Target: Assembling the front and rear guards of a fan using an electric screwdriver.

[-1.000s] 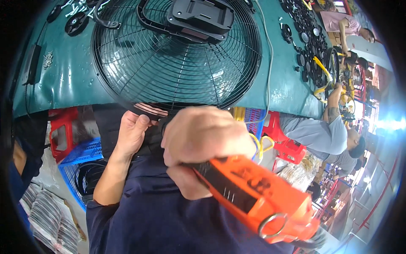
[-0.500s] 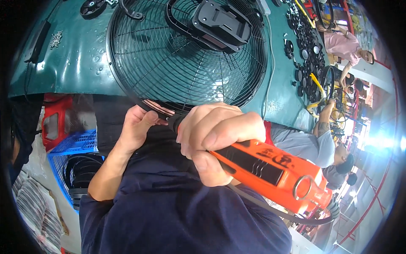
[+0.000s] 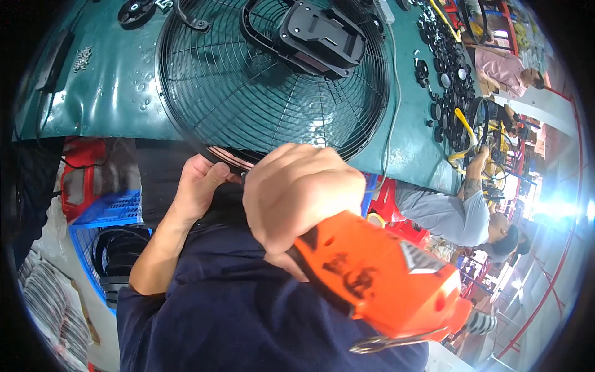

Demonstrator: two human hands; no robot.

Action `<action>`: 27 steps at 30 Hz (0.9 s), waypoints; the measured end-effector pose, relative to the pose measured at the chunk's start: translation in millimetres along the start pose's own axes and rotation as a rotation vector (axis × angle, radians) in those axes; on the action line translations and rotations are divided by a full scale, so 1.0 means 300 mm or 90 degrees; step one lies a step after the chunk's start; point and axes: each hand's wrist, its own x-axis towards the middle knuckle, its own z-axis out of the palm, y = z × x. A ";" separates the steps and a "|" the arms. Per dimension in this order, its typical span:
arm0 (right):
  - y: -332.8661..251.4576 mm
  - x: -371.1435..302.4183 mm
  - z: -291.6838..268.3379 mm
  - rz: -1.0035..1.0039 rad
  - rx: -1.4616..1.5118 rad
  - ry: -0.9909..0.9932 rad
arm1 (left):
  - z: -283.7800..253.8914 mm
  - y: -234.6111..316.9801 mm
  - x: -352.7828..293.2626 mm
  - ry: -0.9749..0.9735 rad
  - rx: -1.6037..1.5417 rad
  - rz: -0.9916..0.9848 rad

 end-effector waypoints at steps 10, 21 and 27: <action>0.003 0.018 0.021 -0.013 0.110 0.057 | -0.020 0.007 0.016 -0.051 0.003 -0.003; -0.221 -0.450 -0.036 0.103 0.069 0.494 | -0.012 0.018 -0.002 -0.121 0.204 -0.032; -0.294 -0.639 0.039 0.356 -0.373 0.822 | -0.116 0.130 -0.071 -0.101 0.048 -0.055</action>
